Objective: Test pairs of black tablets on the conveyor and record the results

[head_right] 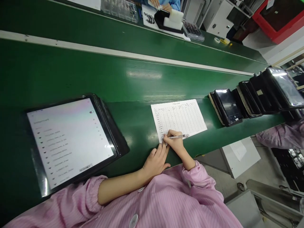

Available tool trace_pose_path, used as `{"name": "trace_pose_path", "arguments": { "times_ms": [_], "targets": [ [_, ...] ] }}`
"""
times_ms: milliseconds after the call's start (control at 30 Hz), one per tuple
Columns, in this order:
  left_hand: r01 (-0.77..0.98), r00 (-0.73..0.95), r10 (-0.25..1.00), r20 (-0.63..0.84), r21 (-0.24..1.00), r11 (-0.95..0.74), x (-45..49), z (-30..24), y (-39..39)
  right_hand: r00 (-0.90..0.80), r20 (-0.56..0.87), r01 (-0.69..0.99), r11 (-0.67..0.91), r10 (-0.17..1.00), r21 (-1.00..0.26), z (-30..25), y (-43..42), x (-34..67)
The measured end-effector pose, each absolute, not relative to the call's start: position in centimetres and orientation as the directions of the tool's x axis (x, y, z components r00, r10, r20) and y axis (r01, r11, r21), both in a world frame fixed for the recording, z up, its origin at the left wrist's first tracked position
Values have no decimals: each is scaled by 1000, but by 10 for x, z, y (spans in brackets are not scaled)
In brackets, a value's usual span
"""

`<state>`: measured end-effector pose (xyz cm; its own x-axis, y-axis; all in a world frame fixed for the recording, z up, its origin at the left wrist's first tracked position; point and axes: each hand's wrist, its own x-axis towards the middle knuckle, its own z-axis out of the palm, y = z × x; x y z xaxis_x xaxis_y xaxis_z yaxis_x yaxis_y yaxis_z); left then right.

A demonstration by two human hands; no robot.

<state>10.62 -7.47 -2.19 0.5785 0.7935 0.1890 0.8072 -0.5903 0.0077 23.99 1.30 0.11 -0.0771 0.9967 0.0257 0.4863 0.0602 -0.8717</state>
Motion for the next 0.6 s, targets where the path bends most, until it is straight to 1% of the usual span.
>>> {"name": "trace_pose_path", "arguments": {
  "times_ms": [200, 367, 500, 600],
  "targets": [
    [805, 582, 784, 216, -22, -592, 107, -23, -75, -67, 33, 482, 62, 997, -874, 4, 14, 238],
    [805, 580, 793, 184, 14, -593, 106, -22, -75, -43, 39, 497, 56, 998, -866, 2, 14, 239],
    [805, 581, 793, 184, 12, -593, 106, -21, -75, -64, 30, 488, 57, 998, -871, 1, 13, 240],
    [806, 576, 799, 172, 47, -590, 107, -24, -76, -37, 33, 498, 48, 999, -866, 1, 13, 239]
  ]
}}
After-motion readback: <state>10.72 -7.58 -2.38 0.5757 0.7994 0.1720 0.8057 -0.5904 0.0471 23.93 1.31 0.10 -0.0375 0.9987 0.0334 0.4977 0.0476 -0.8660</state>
